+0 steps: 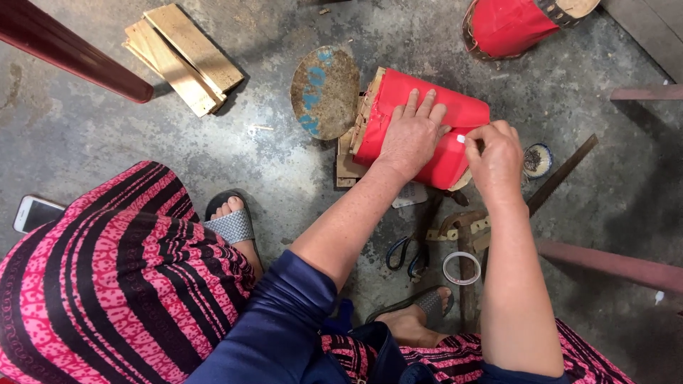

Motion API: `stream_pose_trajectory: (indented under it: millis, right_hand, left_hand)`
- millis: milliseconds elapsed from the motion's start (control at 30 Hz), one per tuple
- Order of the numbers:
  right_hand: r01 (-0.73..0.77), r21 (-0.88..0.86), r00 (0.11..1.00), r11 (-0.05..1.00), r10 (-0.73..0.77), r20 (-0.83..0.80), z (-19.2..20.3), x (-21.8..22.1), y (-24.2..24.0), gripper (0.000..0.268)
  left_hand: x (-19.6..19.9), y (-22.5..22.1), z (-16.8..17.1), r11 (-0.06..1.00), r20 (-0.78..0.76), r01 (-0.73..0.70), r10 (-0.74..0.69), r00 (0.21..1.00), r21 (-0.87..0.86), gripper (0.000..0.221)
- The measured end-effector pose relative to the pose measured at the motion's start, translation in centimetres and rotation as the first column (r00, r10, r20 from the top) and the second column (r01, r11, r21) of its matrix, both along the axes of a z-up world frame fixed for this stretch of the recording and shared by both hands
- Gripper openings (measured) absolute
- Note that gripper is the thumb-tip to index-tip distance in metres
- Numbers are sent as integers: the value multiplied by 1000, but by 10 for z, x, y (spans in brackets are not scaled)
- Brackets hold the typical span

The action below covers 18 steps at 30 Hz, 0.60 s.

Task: Wrapping a wooden drum with red paper and securing it with tape and scissors

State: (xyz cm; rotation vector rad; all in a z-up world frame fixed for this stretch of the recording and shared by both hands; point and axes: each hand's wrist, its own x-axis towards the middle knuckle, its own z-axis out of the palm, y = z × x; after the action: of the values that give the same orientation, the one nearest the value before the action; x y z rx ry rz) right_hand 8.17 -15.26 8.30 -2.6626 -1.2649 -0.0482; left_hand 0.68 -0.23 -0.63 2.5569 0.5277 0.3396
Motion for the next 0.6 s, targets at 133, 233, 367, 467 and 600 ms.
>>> stream_pose_trajectory:
  millis: [133,233,367,467,600]
  right_hand:
    - [-10,-25,999,1000,8,-50,-6,10,-6,11]
    - [-5,-34,999,999,4,-45,-11,11,-5,14]
    - [52,-128,998,990,-55,-20,-12,11,3,12]
    - [96,-234,995,967,-91,31,-20,11,12,9]
    - [184,-421,978,888,-121,172,-42,17,23,14]
  left_hand:
    - [-1,0,2,1000,3,-3,3,1000,11,38]
    - [-1,1,3,1000,-2,2,-2,1000,10,37]
    - [-3,1,2,1000,-4,4,-3,1000,19,37]
    - [-4,1,3,1000,-9,7,-7,1000,15,38]
    - [-5,1,4,1000,-9,7,-7,1000,21,37]
